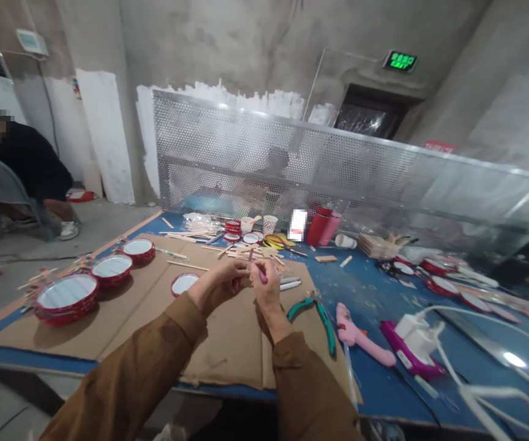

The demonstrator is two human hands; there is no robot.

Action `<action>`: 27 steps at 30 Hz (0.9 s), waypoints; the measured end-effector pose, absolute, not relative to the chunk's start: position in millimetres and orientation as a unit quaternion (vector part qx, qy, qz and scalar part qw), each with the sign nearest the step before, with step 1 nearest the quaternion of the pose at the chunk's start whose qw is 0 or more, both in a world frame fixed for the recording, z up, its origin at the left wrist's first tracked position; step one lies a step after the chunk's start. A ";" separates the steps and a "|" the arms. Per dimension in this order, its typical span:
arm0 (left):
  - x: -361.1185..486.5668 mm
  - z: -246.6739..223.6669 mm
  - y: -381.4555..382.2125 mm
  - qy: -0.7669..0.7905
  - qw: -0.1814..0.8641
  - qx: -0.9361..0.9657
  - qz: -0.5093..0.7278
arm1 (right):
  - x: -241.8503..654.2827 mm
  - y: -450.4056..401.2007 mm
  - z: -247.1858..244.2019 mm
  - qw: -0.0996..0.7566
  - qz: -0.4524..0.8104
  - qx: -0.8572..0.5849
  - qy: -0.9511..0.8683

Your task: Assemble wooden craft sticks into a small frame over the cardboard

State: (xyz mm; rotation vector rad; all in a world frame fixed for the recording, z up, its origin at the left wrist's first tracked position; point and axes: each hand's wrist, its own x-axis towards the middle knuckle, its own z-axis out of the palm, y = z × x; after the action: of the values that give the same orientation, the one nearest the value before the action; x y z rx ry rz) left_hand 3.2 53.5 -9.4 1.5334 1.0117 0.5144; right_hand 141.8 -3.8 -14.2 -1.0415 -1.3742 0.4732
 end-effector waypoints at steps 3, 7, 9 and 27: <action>3.1 -8.1 53.4 0.435 0.576 0.660 0.209 | 140.5 -4.8 -12.9 0.622 0.234 -0.456 -0.592; 2.7 -6.5 54.4 0.440 0.578 0.658 0.199 | 138.3 -6.4 -8.1 0.637 0.248 -0.458 -0.568; 2.6 -6.5 55.3 0.445 0.578 0.656 0.192 | 137.6 -6.6 -6.3 0.646 0.254 -0.458 -0.556; 3.1 -13.4 58.4 0.439 0.582 0.651 0.213 | 140.0 -1.1 -10.9 0.633 0.245 -0.451 -0.580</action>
State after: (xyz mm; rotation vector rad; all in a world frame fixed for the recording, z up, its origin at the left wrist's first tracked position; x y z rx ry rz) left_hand 3.1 58.4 -13.4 1.5206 1.0251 0.4971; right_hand 140.0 -1.1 -10.9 -1.0311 -1.3260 0.5599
